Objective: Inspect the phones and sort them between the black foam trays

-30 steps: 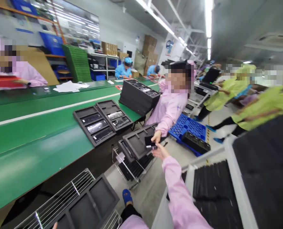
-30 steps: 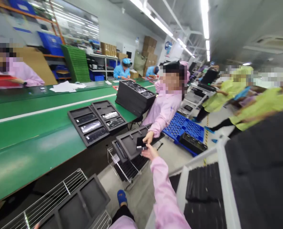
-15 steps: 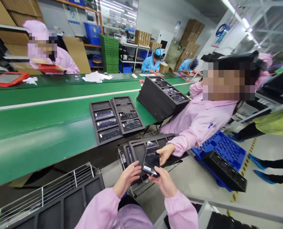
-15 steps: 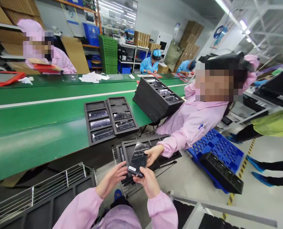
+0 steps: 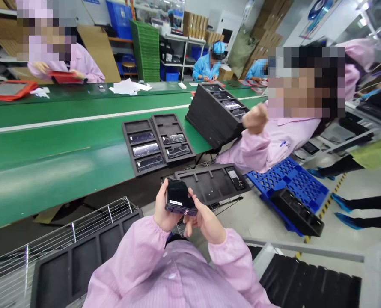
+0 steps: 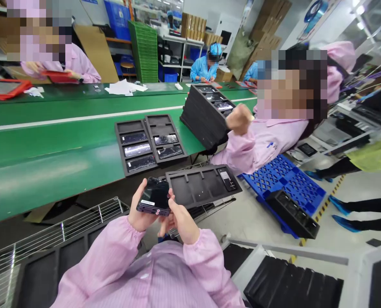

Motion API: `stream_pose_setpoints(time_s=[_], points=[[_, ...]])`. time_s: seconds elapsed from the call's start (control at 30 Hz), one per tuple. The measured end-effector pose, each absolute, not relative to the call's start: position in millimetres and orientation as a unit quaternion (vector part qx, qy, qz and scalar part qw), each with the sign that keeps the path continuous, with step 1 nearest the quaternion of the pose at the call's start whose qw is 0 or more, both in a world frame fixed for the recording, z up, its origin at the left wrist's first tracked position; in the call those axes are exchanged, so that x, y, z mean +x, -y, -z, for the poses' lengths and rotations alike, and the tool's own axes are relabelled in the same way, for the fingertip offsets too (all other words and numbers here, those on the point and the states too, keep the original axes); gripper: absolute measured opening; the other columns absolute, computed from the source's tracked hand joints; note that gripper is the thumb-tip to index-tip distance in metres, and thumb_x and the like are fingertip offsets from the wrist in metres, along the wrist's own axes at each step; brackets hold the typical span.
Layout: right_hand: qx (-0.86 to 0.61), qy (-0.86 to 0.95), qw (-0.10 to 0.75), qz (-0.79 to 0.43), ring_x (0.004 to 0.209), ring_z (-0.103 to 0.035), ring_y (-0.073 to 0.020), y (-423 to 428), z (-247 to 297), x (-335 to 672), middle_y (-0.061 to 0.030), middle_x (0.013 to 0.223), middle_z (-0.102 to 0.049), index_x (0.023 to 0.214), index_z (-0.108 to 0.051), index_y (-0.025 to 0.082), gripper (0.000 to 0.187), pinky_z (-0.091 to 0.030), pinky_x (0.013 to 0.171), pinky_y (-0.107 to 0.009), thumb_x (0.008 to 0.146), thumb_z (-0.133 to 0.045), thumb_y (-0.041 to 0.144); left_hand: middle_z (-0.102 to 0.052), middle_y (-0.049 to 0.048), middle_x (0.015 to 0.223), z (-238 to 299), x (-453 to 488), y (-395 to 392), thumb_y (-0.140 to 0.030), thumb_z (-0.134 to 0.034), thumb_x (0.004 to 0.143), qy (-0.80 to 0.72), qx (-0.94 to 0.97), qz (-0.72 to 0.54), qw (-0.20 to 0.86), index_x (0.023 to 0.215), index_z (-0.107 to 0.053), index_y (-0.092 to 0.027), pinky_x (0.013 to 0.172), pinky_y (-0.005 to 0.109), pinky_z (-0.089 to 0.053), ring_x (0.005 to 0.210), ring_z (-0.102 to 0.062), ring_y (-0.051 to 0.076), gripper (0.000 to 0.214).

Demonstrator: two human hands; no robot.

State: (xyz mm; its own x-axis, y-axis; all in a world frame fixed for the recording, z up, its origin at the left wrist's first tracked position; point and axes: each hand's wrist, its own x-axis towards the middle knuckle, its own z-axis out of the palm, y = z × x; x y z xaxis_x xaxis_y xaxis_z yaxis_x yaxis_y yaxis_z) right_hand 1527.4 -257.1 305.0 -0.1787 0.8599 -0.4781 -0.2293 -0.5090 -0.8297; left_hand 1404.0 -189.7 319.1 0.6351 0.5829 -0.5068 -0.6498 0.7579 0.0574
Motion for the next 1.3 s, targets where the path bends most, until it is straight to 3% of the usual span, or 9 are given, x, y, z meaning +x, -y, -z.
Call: stream_pose_setpoints(time_s=[0.1, 0.23, 0.37, 0.73, 0.83, 0.93, 1.07, 1.17, 1.3], points=[[-0.619, 0.442, 0.439, -0.478, 0.039, -0.05, -0.0126, 268, -322, 1529, 0.0003, 0.042, -0.05, 0.055, -0.056, 0.019, 0.056, -0.042, 0.046, -0.025, 0.085, -0.051, 0.067, -0.064, 0.0106, 0.074, -333, 1397, 195, -0.057, -0.04, 0.094, -0.282, -0.088, -0.338, 0.894, 0.074, -0.061, -0.012, 0.08, 0.043, -0.059, 0.073, -0.066, 0.022, 0.054], [-0.586, 0.597, 0.533, -0.13, 0.074, -0.061, -0.0183, 280, -346, 1521, -0.0025, 0.075, -0.064, 0.083, -0.063, 0.021, 0.007, -0.051, 0.072, -0.032, 0.084, -0.067, 0.027, -0.06, 0.0069, 0.067, -343, 1387, 201, -0.053, -0.045, 0.094, -0.315, -0.105, -0.358, 0.873, 0.069, -0.058, -0.013, 0.081, 0.047, -0.058, 0.07, -0.065, 0.022, 0.049], [-0.479, 0.714, 0.508, -0.056, 0.096, -0.062, -0.021, 281, -359, 1510, -0.0062, 0.098, -0.068, 0.11, -0.064, 0.021, 0.028, -0.048, 0.096, -0.043, 0.083, -0.069, 0.017, -0.06, 0.0082, 0.064, -348, 1379, 210, -0.05, -0.041, 0.096, -0.327, -0.089, -0.346, 0.875, 0.066, -0.058, -0.012, 0.075, 0.041, -0.058, 0.067, -0.065, 0.022, 0.052], [-0.495, 0.636, 0.527, -0.269, 0.101, -0.062, -0.0203, 285, -338, 1513, -0.0065, 0.107, -0.065, 0.096, -0.069, 0.024, 0.013, -0.051, 0.092, -0.037, 0.084, -0.07, 0.026, -0.072, 0.0121, 0.082, -347, 1376, 224, -0.049, -0.04, 0.096, -0.305, -0.024, -0.393, 0.867, 0.082, -0.068, -0.01, 0.086, 0.044, -0.057, 0.087, -0.071, 0.027, 0.049], [-0.546, 0.428, 0.539, -0.478, 0.096, -0.062, -0.0177, 280, -295, 1511, -0.0064, 0.112, -0.062, 0.108, -0.065, 0.024, 0.039, -0.052, 0.086, -0.032, 0.075, -0.077, 0.042, -0.074, 0.0137, 0.091, -310, 1373, 235, -0.051, -0.048, 0.091, -0.326, 0.005, -0.416, 0.849, 0.096, -0.069, -0.009, 0.092, 0.045, -0.055, 0.099, -0.07, 0.03, 0.048], [-0.517, 0.274, 0.439, -0.682, 0.076, -0.062, -0.0148, 281, -253, 1496, -0.005, 0.089, -0.066, 0.094, -0.066, 0.017, 0.053, -0.051, 0.071, -0.027, 0.063, -0.081, 0.058, -0.075, 0.0133, 0.1, -260, 1364, 252, -0.058, -0.066, 0.074, -0.363, 0.073, -0.453, 0.811, 0.107, -0.068, -0.011, 0.102, 0.046, -0.05, 0.113, -0.064, 0.033, 0.058], [-0.513, 0.232, 0.378, -0.735, 0.06, -0.056, -0.0109, 293, -220, 1467, -0.0015, 0.069, -0.061, 0.08, -0.063, 0.014, 0.059, -0.045, 0.056, -0.023, 0.056, -0.082, 0.065, -0.069, 0.0174, 0.119, -201, 1343, 276, -0.063, -0.077, 0.059, -0.431, 0.172, -0.478, 0.745, 0.114, -0.067, -0.008, 0.117, 0.042, -0.033, 0.129, -0.052, 0.034, 0.078], [-0.546, 0.213, 0.362, -0.725, 0.052, -0.051, -0.0084, 295, -204, 1455, 0.0018, 0.061, -0.056, 0.075, -0.06, 0.015, 0.061, -0.042, 0.049, -0.021, 0.051, -0.082, 0.067, -0.062, 0.0169, 0.132, -168, 1325, 284, -0.063, -0.076, 0.063, -0.468, 0.183, -0.453, 0.736, 0.135, -0.052, -0.013, 0.117, 0.043, -0.033, 0.133, -0.049, 0.034, 0.092], [-0.608, 0.218, 0.349, -0.679, 0.048, -0.053, -0.0107, 262, -185, 1461, 0.0012, 0.058, -0.058, 0.073, -0.06, 0.016, 0.061, -0.042, 0.043, -0.022, 0.051, -0.08, 0.068, -0.056, 0.0123, 0.14, -127, 1301, 269, -0.068, -0.057, 0.079, -0.54, 0.234, -0.459, 0.665, 0.155, -0.002, -0.029, 0.115, 0.047, -0.034, 0.132, -0.051, 0.029, 0.101]])
